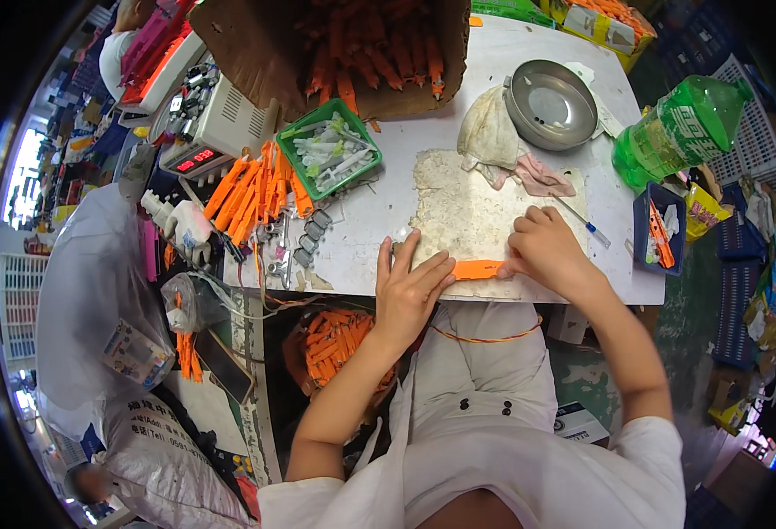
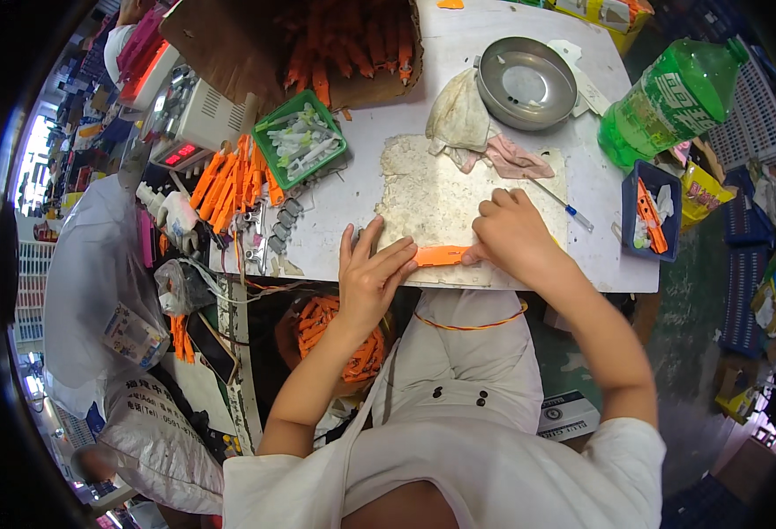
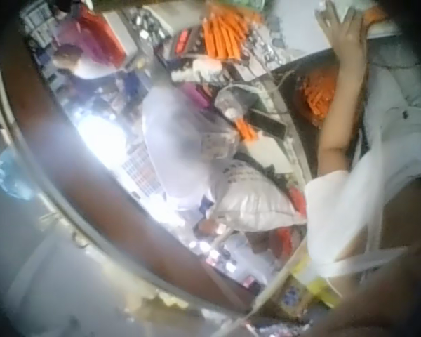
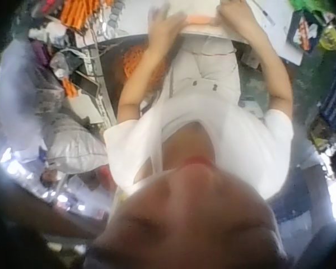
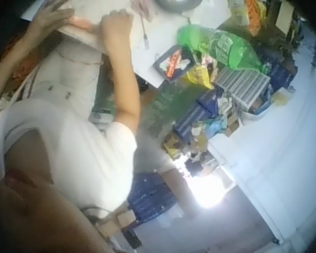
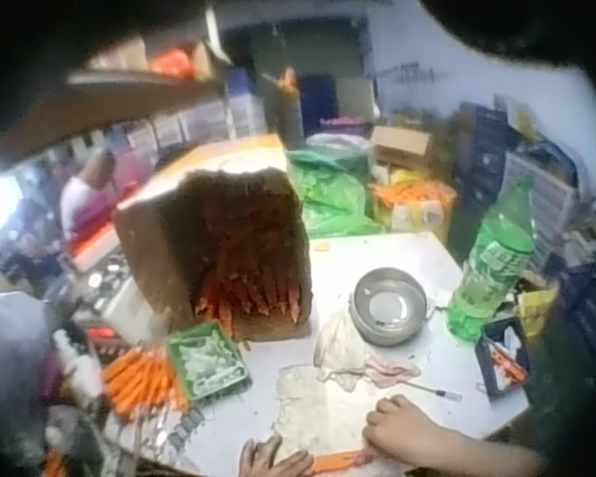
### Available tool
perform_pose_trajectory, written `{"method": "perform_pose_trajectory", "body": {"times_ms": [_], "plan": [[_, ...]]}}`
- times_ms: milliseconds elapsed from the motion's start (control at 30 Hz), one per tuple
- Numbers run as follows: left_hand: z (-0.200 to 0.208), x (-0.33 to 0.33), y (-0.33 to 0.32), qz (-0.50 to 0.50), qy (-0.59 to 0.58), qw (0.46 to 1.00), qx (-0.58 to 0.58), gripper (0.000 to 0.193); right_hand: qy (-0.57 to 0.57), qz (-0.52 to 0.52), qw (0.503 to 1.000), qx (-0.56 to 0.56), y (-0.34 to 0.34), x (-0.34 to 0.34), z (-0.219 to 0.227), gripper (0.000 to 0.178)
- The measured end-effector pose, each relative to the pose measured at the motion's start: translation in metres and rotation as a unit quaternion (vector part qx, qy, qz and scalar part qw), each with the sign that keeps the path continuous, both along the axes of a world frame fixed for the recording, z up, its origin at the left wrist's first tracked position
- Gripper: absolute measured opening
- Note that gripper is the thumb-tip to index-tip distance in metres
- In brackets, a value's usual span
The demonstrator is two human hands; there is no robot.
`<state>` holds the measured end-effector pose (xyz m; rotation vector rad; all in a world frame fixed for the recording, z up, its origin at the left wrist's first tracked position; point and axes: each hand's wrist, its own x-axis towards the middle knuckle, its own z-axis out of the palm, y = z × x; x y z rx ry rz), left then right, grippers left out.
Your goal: The person assembles small orange plastic components by inserting wires and small metal parts. They use a screwdriver to tighten screws and pliers to manipulate the wires. The person works at a cluttered table with various tools and components.
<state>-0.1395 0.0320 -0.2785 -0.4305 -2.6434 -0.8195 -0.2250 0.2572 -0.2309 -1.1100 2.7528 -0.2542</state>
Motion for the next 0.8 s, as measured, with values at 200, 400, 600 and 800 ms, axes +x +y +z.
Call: {"method": "perform_pose_trajectory", "body": {"times_ms": [200,400,600,800], "plan": [[-0.005,0.002,0.002,0.004,-0.003,1.0,0.002,0.024,-0.02,0.042,0.989,0.142,-0.019,-0.017,-0.006,0.03],[-0.007,0.003,0.002,0.008,0.021,1.0,-0.009,0.024,-0.02,0.01,0.991,0.132,-0.018,-0.013,-0.005,0.036],[-0.011,0.001,0.0,0.01,0.049,0.999,-0.012,0.02,-0.048,0.053,0.992,0.105,-0.065,-0.016,0.016,0.04],[-0.01,0.004,-0.002,0.01,0.056,0.998,-0.022,0.019,-0.093,0.038,0.986,0.13,-0.065,-0.02,0.012,0.047]]}}
